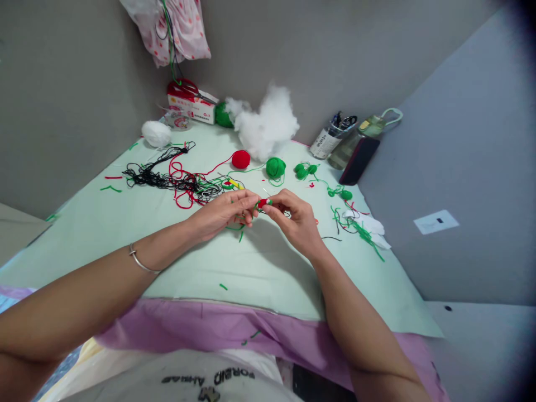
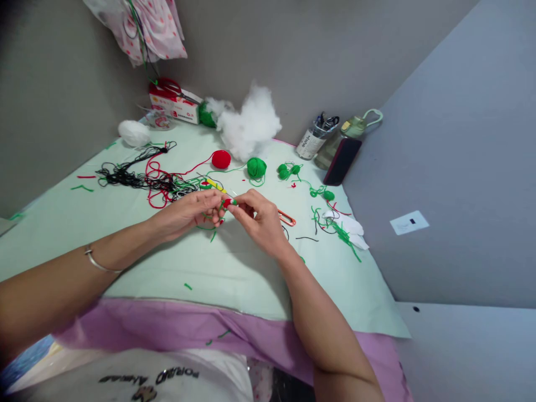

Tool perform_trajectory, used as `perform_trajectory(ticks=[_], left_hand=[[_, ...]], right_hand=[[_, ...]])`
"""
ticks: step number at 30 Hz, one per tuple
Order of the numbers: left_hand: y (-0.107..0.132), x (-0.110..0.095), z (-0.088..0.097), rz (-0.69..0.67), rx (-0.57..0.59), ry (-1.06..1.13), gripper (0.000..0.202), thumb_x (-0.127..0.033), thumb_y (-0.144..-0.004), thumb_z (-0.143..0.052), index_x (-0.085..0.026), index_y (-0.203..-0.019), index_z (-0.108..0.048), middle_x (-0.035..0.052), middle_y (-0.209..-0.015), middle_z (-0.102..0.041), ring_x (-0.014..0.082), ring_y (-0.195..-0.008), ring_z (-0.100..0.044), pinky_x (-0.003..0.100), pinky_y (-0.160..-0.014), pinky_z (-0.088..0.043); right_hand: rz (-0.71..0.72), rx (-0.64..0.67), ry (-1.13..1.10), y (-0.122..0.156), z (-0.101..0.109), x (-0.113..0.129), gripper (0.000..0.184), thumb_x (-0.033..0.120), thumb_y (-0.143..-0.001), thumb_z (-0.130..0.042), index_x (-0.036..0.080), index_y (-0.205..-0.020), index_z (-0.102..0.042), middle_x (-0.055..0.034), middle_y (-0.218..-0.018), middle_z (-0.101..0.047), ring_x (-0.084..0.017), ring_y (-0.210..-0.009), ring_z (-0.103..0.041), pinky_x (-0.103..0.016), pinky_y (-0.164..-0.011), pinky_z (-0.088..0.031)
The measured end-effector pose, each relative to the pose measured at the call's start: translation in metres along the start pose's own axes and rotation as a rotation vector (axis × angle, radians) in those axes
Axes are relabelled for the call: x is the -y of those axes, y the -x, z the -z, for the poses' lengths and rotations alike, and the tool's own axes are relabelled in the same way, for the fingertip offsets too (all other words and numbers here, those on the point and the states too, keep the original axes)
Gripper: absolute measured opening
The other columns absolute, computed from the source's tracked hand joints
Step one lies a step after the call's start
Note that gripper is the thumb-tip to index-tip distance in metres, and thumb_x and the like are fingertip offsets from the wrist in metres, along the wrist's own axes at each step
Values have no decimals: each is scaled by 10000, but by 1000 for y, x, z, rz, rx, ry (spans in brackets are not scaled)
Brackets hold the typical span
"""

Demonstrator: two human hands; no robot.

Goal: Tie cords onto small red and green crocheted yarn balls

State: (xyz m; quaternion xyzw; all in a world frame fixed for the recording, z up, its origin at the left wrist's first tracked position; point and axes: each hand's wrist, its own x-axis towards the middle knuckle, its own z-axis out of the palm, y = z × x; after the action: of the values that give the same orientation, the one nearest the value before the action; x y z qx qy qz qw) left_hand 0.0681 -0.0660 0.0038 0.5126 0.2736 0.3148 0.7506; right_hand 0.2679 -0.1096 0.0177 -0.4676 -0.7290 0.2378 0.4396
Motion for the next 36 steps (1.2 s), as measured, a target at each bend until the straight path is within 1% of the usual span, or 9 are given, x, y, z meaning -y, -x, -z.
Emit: perform_trajectory(ticks=[3, 5, 14, 18, 20, 22, 26, 28, 36], left_hand=[[-2, 4, 3, -65, -37, -93, 323, -422, -764, -819, -182, -920, -668, -19, -799, -623, 92, -662, -574, 246, -680, -450], [-3, 6, 4, -84, -61, -117, 295, -389, -757, -826, -182, -900, -670, -29, -773, -608, 91, -656, -567, 249, -687, -441], [-2, 6, 2, -79, -108, -138, 251, -367, -772, -801, -180, -880, -674, -22, -779, -603, 101, -688, -560, 269, -729, -446], [-2, 4, 1, -90, -133, -44, 240, -353, -777, -793, -188, -862, -642, -25, -838, -610, 120, -778, -627, 295, -818, -488], [-3, 4, 2, -86, -139, -7, 255, -347, -768, -800, -185, -847, -620, -24, -859, -617, 133, -816, -654, 320, -864, -505], [-3, 3, 2, -76, -141, 14, 274, -348, -764, -806, -180, -840, -602, -19, -858, -633, 147, -830, -672, 344, -886, -516], [-3, 2, 1, -65, -150, 40, 300, -339, -746, -824, -182, -854, -592, -19, -819, -652, 145, -790, -678, 348, -859, -532], [-2, 2, 1, -65, -154, 32, 296, -348, -744, -825, -176, -858, -612, -13, -803, -656, 141, -765, -667, 346, -843, -535], [-3, 1, 0, -51, -166, -10, 294, -371, -749, -822, -156, -842, -644, 7, -748, -662, 138, -716, -638, 349, -813, -529]], right_hand=[[-213, 29, -153, 0, -2, 3, 265, 414, -916, -667, 183, -795, -624, 23, -680, -490, -103, -615, -418, -264, -569, -332], [-284, 61, -195, -1, -2, 5, 313, 457, -909, -664, 180, -778, -599, 34, -638, -464, -99, -592, -394, -263, -549, -300], [-301, 97, -175, -2, -3, 10, 365, 493, -921, -625, 178, -743, -576, 26, -632, -497, -100, -582, -429, -264, -549, -322], [-234, 60, -136, 0, -1, 3, 240, 378, -993, -509, 186, -983, -653, 12, -715, -549, -115, -623, -490, -273, -607, -398], [-174, -16, -70, 0, 1, 1, 252, 309, -1000, -485, 215, -1192, -617, 23, -731, -548, -119, -628, -496, -279, -635, -421], [-119, -75, -13, 1, 2, 1, 300, 262, -994, -490, 238, -1286, -557, 33, -728, -548, -123, -627, -501, -283, -645, -430], [-6, -133, 153, 3, 3, 3, 116, 240, -987, -527, 232, -1043, -629, -1, -774, -597, -133, -671, -543, -293, -667, -444], [77, -166, 270, 3, 4, 4, 131, 237, -982, -547, 227, -926, -665, -37, -854, -608, -146, -732, -554, -304, -684, -446], [187, -207, 479, 1, 4, 6, 222, 230, -977, -555, 249, -835, -725, -49, -817, -512, -176, -770, -494, -331, -677, -390]])
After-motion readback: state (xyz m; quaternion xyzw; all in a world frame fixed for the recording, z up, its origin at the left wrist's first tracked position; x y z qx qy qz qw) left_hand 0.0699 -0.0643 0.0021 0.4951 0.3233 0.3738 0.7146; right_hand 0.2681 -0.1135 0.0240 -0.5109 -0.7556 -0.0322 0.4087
